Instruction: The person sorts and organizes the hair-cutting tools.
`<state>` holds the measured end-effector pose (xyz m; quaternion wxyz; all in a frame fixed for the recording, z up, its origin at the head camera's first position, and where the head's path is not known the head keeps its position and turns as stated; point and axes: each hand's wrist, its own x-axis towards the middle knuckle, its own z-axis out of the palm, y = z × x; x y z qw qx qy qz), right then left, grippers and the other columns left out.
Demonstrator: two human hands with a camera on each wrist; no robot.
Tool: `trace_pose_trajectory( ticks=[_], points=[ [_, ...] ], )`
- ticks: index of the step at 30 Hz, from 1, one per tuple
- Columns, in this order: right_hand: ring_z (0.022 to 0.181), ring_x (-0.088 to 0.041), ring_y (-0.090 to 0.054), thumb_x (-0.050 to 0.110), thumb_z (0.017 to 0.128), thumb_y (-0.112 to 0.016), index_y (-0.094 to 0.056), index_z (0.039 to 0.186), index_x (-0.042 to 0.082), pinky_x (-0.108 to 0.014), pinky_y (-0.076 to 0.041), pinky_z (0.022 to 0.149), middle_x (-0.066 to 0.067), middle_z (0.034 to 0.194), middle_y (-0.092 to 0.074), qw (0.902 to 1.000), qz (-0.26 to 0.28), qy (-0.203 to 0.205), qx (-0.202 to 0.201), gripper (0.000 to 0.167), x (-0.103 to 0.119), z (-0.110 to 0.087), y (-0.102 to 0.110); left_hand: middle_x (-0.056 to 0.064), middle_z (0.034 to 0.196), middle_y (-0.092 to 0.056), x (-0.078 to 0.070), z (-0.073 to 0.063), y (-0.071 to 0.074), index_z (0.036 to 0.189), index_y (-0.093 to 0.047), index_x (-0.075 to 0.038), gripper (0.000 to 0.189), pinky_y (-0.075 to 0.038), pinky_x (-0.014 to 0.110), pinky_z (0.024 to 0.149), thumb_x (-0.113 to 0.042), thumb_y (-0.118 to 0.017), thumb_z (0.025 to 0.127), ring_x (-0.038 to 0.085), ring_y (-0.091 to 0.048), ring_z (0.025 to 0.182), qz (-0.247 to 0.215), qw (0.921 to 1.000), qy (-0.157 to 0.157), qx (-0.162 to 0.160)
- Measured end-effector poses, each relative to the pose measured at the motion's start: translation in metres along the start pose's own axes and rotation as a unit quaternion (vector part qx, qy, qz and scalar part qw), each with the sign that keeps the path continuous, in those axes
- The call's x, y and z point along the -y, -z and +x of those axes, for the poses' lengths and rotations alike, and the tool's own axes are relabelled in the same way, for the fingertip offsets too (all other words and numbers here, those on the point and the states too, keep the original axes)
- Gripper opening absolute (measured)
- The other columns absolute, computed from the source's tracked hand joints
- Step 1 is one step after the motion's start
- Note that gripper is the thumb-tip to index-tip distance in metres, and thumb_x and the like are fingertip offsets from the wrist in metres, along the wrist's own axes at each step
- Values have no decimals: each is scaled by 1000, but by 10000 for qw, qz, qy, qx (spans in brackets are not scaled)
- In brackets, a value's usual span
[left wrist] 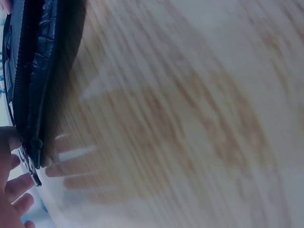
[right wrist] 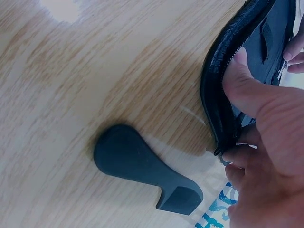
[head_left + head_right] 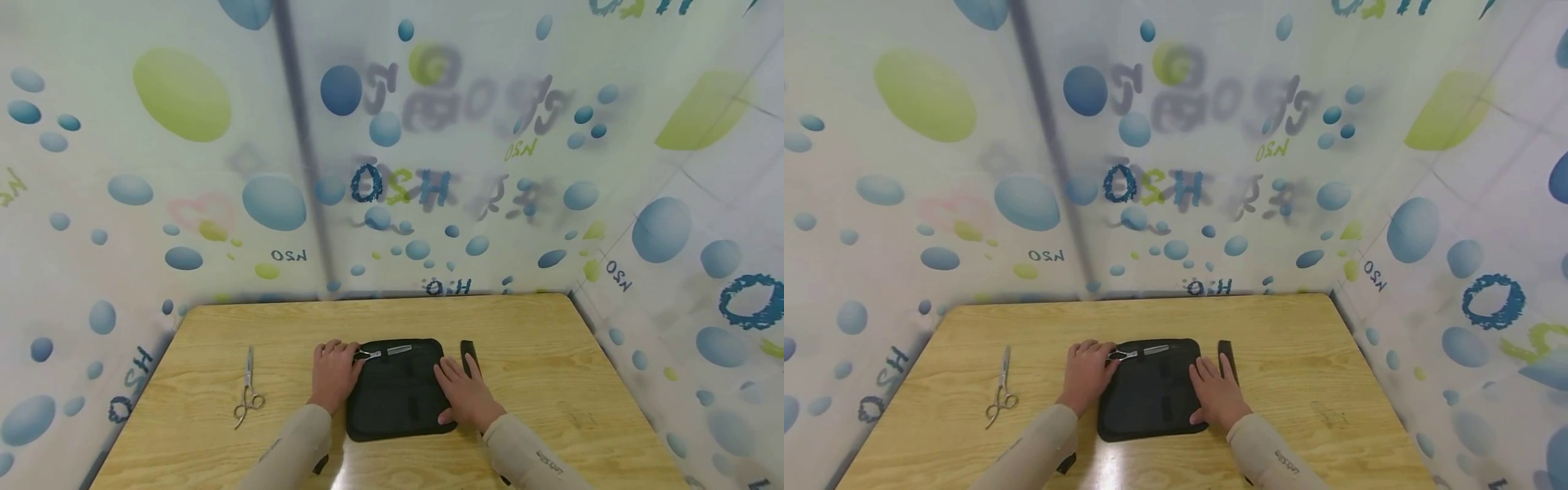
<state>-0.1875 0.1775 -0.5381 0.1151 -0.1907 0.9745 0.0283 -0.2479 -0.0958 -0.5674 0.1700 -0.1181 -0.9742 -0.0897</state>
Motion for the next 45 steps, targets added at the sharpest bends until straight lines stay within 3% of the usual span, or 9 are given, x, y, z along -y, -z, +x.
trace_pose_trajectory(
  ticks=[6, 12, 25, 45],
  points=[
    [149, -25, -26, 57, 77, -70, -37, 151, 10, -56, -9, 122, -9, 159, -32, 9999, -111, -13, 51, 93, 0, -1, 1, 9, 114, -72, 2, -8, 5, 120, -66, -11, 49, -42, 51, 97, -45, -71, 85, 30, -60, 114, 78, 9995, 144, 277],
    [149, -25, -27, 58, 77, -70, -38, 150, 10, -56, -10, 122, -9, 158, -34, 9999, -131, -23, 40, 93, 0, -1, 3, 8, 115, -72, 3, -10, 7, 120, -68, -12, 48, -41, 51, 99, -45, -70, 86, 29, -60, 116, 66, 9986, 222, 486],
    [149, -26, -26, 54, 77, -72, -37, 150, 8, -56, -9, 121, -10, 159, -32, 10000, -46, -26, 45, 93, 0, 1, 1, 5, 115, -73, 2, -7, 4, 115, -71, -17, 33, -42, 53, 100, -33, -73, 86, 30, -62, 117, -224, 9990, 212, 322],
    [149, -25, -28, 54, 76, -73, -40, 149, 9, -56, -10, 122, -10, 157, -35, 9999, -37, -79, 56, 92, 5, -2, 8, 1, 112, -74, 1, -7, -1, 117, -71, -19, 35, -42, 50, 98, -36, -72, 86, 28, -62, 117, 56, 9994, -103, 321]
  ],
)
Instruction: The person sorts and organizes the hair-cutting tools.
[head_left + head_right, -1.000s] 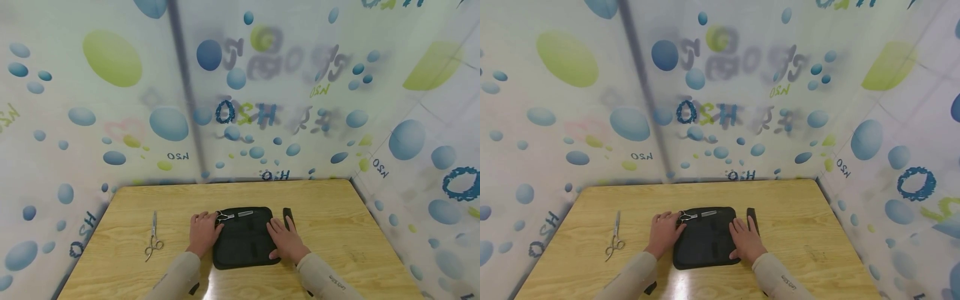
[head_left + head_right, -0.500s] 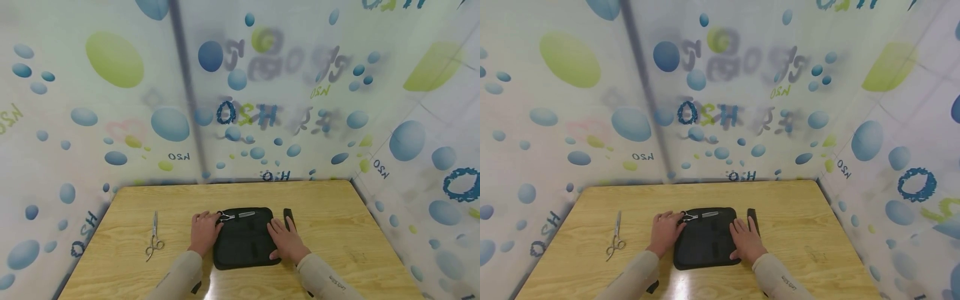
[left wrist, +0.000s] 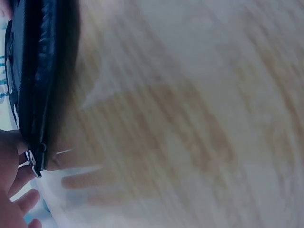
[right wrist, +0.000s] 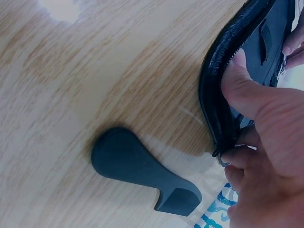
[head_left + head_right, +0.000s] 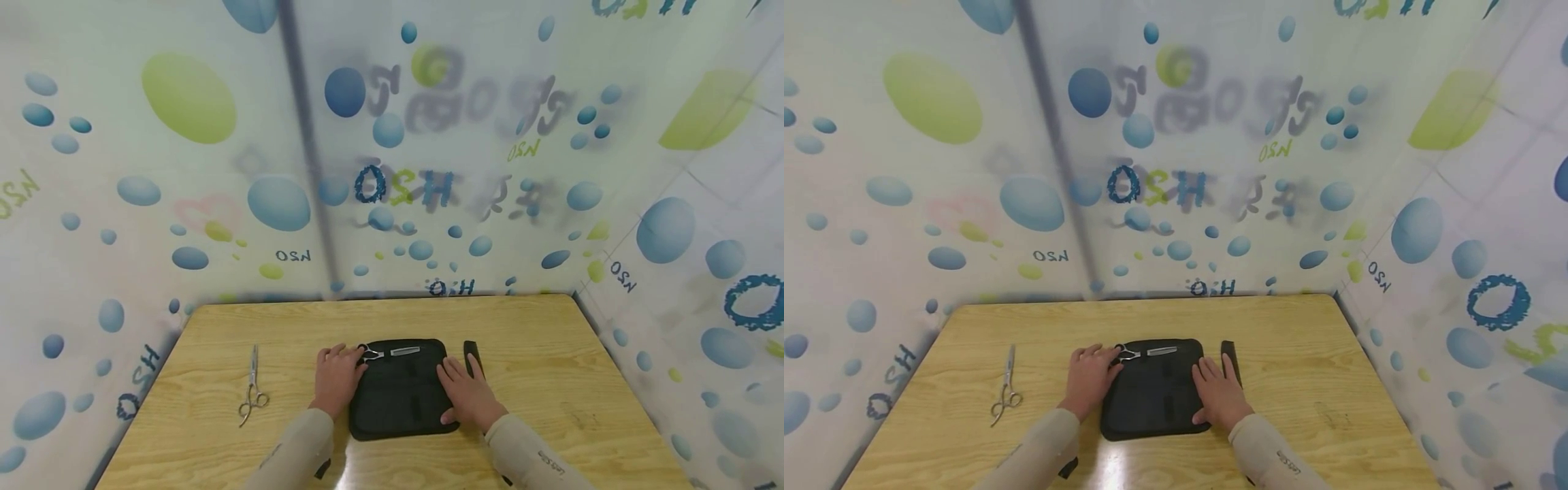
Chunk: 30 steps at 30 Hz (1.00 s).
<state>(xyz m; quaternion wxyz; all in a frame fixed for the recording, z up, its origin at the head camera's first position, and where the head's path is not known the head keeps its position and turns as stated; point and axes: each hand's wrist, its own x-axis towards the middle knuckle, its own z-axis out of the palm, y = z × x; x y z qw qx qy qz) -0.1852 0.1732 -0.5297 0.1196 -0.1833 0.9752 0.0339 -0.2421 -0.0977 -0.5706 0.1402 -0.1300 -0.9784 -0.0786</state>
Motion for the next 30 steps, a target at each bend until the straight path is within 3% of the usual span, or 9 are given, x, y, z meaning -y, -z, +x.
trace_pose_trajectory(
  ticks=[11, 17, 24, 30],
  points=[
    [148, -25, -28, 55, 76, -72, -40, 149, 9, -55, -11, 122, -10, 157, -36, 9999, -65, 69, -55, 92, -1, 2, -3, -1, 112, -74, 0, -2, 6, 118, -70, -20, 37, -44, 50, 95, -35, -73, 85, 27, -62, 115, 268, 9987, -396, -198],
    [148, -25, -28, 55, 76, -72, -39, 149, 9, -55, -11, 122, -10, 157, -35, 9999, -91, 65, -63, 92, -1, 1, -3, 1, 112, -73, 6, -3, 6, 121, -68, -17, 42, -44, 50, 96, -36, -75, 84, 27, -62, 116, 155, 9985, -479, -225],
    [148, -25, -30, 53, 76, -74, -41, 148, 9, -55, -12, 122, -10, 157, -37, 9999, 3, 73, -145, 91, 1, -2, -2, 0, 118, -72, 9, -3, 4, 119, -70, -18, 36, -45, 51, 97, -33, -73, 86, 27, -62, 118, -97, 9978, -640, -157],
    [148, -25, -30, 54, 75, -74, -40, 148, 8, -55, -12, 122, -10, 157, -37, 9999, -15, 65, -131, 92, 0, -2, -2, 1, 112, -74, 7, -3, 2, 115, -71, -18, 32, -47, 50, 94, -28, -74, 85, 28, -64, 114, -157, 9966, -726, -342]
  ],
)
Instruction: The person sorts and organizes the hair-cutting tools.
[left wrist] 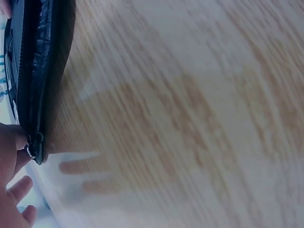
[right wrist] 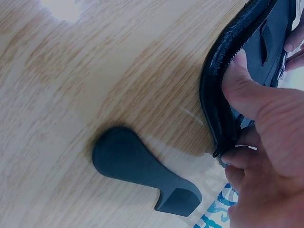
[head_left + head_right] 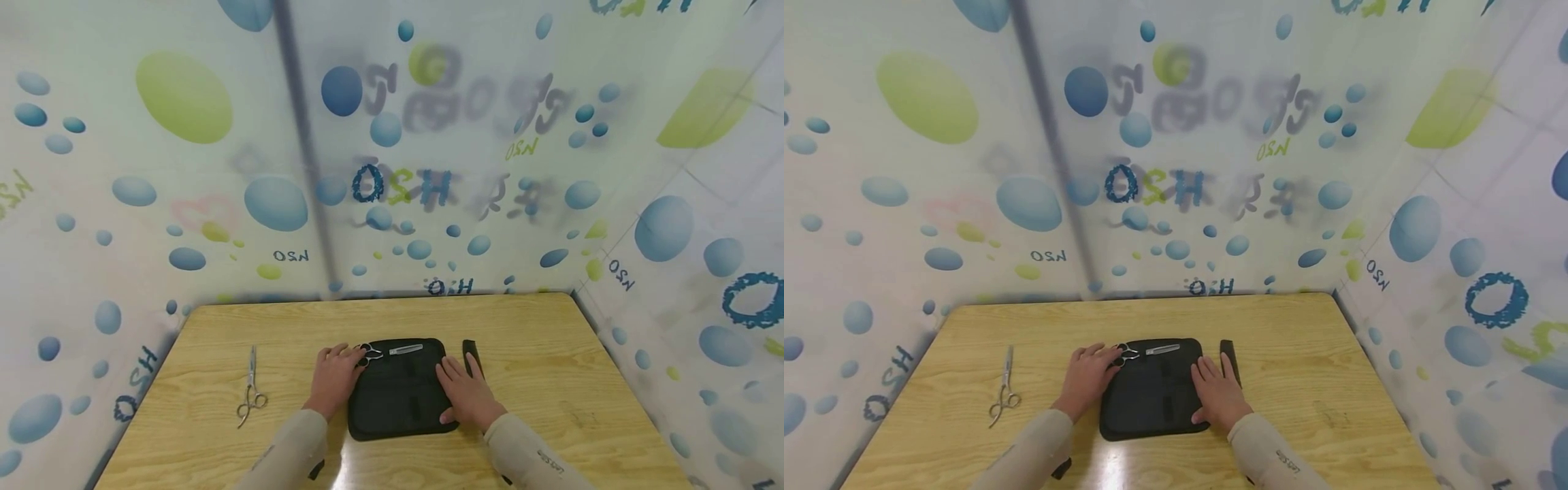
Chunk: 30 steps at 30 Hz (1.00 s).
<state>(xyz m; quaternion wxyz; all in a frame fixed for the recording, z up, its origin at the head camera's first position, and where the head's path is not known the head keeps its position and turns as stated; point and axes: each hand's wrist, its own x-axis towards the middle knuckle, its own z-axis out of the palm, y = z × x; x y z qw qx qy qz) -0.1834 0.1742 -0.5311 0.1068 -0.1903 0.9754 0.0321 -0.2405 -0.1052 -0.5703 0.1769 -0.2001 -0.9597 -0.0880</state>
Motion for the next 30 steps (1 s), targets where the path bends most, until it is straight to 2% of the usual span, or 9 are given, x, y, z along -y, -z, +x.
trace_pose_trajectory(
  ticks=[3, 12, 24, 30],
  points=[
    [148, -25, -29, 54, 76, -74, -40, 149, 9, -55, -11, 122, -10, 157, -36, 10000, 11, -17, 39, 92, 0, 0, 0, 2, 110, -74, -1, 0, 0, 114, -71, -18, 31, -47, 50, 93, -28, -74, 85, 28, -64, 114, -15, 10000, -8, -58],
    [148, -25, -29, 54, 76, -73, -39, 149, 9, -55, -11, 122, -10, 157, -35, 10000, -31, -11, 43, 93, -1, 2, -3, 1, 111, -74, -4, 2, 2, 112, -71, -18, 30, -46, 51, 95, -29, -74, 85, 29, -63, 116, -12, 9999, 62, 105],
    [149, -25, -27, 54, 77, -72, -39, 149, 9, -54, -11, 122, -10, 158, -34, 10000, -27, -16, 90, 92, -1, 3, -1, 1, 103, -76, -5, 6, -2, 105, -73, -17, 26, -46, 51, 94, -28, -77, 82, 30, -64, 112, -123, 9998, 59, -155],
    [149, -24, -27, 55, 77, -71, -38, 150, 10, -54, -11, 123, -9, 158, -34, 9999, -101, -22, 100, 92, -1, 2, -2, 0, 105, -75, -5, 7, -4, 108, -72, -18, 29, -47, 51, 94, -31, -77, 82, 29, -63, 113, -29, 9999, -32, -136]
  ],
)
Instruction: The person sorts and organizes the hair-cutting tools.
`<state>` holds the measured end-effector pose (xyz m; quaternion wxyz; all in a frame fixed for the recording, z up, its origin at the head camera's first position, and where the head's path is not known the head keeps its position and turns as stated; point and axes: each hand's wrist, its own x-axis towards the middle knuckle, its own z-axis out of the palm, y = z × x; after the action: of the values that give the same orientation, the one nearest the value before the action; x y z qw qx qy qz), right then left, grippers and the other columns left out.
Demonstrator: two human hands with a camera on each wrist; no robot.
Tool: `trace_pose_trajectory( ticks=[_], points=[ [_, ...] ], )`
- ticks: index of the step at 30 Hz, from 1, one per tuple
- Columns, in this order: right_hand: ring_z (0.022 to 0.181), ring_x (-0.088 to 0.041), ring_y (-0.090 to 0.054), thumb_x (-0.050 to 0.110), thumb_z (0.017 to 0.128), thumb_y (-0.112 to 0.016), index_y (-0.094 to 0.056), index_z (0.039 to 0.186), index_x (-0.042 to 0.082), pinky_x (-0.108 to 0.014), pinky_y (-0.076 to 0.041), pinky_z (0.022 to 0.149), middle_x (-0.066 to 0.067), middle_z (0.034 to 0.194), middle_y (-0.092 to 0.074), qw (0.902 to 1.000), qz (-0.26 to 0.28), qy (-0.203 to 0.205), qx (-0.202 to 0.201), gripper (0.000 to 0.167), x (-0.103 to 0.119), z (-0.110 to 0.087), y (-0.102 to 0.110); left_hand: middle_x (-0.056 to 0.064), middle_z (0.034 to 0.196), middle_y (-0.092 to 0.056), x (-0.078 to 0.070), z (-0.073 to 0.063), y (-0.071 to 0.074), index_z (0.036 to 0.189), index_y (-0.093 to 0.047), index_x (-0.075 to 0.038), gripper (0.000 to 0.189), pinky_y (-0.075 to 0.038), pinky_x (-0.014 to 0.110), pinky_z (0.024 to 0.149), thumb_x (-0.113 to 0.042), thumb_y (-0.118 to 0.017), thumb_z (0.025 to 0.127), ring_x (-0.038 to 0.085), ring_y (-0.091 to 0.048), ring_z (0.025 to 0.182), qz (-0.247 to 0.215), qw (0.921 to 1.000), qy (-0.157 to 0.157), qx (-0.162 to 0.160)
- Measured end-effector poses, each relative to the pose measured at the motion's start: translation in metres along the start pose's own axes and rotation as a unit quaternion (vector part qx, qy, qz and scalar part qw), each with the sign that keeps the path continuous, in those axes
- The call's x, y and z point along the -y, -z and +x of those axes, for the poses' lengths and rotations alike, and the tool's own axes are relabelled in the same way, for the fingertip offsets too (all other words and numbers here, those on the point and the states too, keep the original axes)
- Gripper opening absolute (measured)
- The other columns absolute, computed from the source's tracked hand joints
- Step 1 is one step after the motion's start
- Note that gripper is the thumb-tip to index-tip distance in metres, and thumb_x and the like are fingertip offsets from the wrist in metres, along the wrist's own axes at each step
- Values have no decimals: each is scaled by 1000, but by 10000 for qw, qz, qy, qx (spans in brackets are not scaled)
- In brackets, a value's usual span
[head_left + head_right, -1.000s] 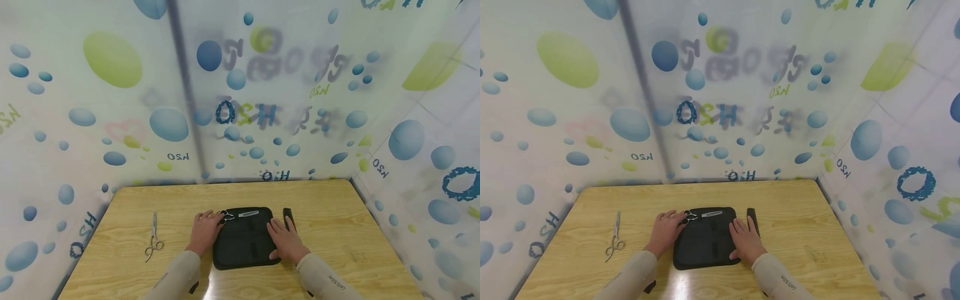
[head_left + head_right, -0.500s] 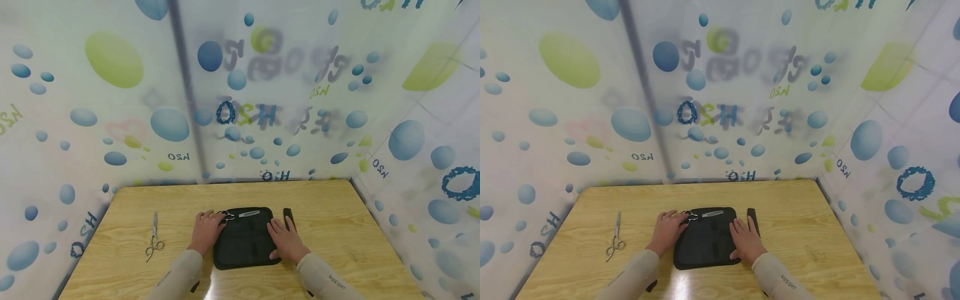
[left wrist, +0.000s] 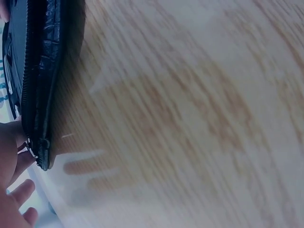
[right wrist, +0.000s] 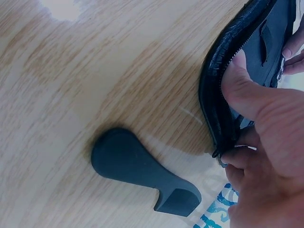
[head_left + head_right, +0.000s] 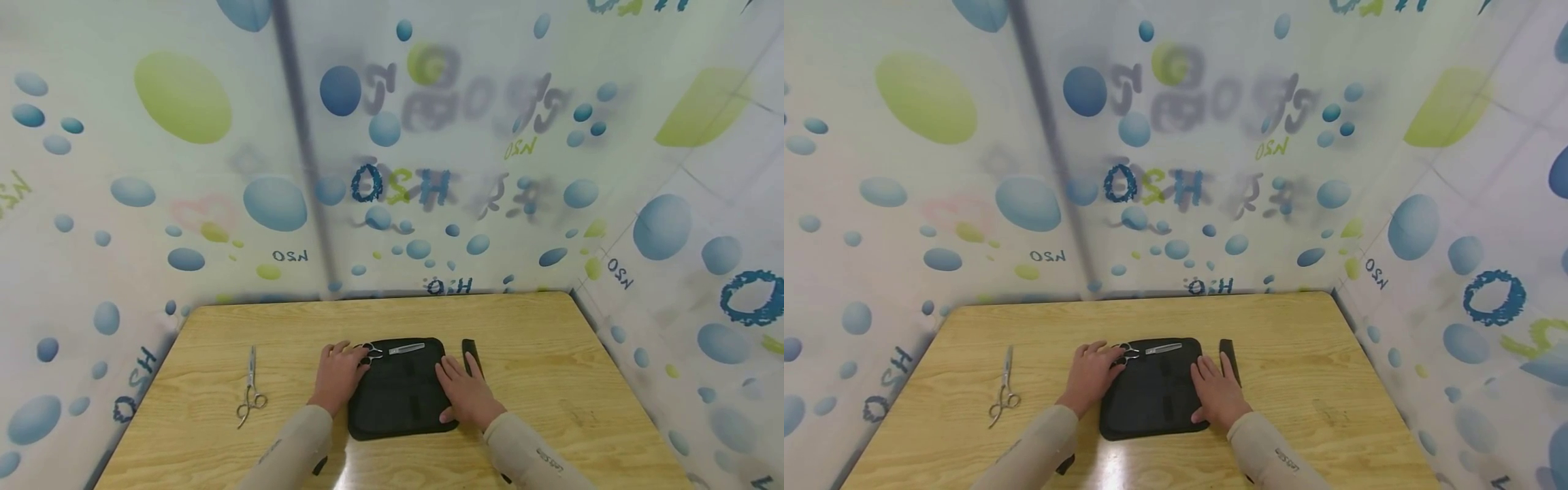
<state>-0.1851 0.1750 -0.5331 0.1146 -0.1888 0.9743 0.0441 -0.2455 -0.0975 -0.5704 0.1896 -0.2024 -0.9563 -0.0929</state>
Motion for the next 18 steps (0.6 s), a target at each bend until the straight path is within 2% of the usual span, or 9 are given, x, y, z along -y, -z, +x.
trace_pose_trajectory(
  ticks=[10, 18],
  points=[
    [149, -24, -28, 55, 77, -71, -39, 149, 9, -53, -11, 123, -9, 158, -35, 10000, -23, -5, -17, 92, 0, 1, 2, -1, 105, -75, -2, 2, 1, 108, -72, -20, 28, -46, 51, 96, -33, -77, 82, 29, -62, 116, -75, 9998, 121, 125],
    [149, -24, -28, 56, 77, -71, -39, 149, 9, -53, -12, 123, -9, 157, -36, 10000, 11, -10, 6, 92, 2, -1, 3, 1, 108, -74, -6, 6, 2, 107, -72, -19, 28, -46, 52, 97, -31, -77, 82, 30, -61, 117, -352, 9985, 316, 293]
  ],
)
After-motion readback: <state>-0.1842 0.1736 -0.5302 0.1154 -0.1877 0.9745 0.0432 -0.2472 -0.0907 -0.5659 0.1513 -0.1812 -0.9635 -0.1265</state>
